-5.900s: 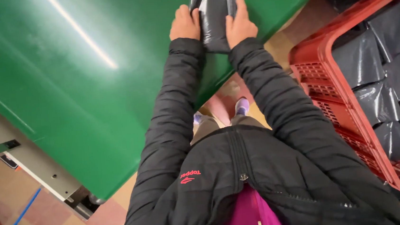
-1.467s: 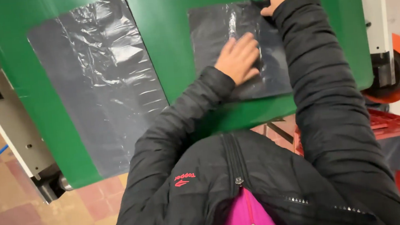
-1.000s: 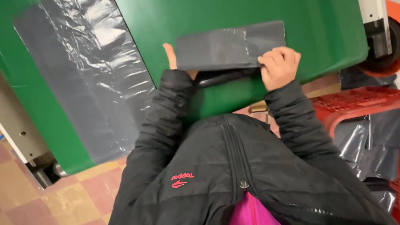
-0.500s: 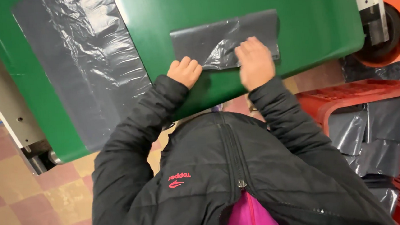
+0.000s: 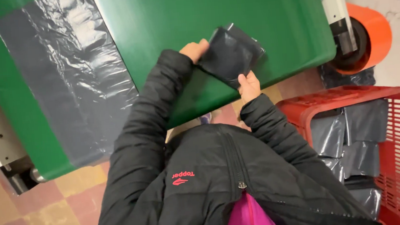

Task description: Folding black plastic bags and placing them into a red plastic crate.

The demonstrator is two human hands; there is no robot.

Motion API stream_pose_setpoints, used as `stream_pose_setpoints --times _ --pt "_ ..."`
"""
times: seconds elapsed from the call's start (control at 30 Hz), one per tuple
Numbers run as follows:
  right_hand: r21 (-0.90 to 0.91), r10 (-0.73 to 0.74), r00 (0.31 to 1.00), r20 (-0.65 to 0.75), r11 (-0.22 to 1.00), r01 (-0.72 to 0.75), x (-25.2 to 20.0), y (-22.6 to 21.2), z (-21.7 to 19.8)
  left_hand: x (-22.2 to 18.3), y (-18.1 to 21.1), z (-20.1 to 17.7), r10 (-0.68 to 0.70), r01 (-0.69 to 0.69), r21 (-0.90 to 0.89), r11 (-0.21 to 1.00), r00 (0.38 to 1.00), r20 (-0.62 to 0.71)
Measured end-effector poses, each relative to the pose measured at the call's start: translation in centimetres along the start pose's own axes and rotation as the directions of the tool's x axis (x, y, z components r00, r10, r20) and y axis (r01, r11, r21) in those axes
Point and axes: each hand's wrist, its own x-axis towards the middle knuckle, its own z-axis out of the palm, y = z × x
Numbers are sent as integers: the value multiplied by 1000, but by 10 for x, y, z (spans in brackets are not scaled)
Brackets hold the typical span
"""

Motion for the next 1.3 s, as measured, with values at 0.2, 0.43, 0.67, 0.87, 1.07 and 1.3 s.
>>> stream_pose_setpoints --times 0.2,0.43,0.67,0.87,1.07,1.3 --pt "299 86 992 96 948 -111 0 -59 24 -41 99 41 463 -127 707 695 832 -306" --pt "-73 51 992 117 996 -43 33 -24 -42 -47 126 56 316 273 703 657 747 -585" --pt "-630 -604 711 359 406 662 -46 -98 89 -196 124 51 528 229 657 718 435 -729" --pt "-44 -178 26 984 -101 994 -93 -48 194 -383 52 57 224 390 156 908 -136 -965" --pt "156 114 -124 986 -345 925 -103 -6 239 -471 -185 41 -215 -132 -169 977 -620 -755" --pt "203 129 -168 977 -351 914 -107 9 278 -506 -173 29 -572 -185 -558 809 -27 -820"
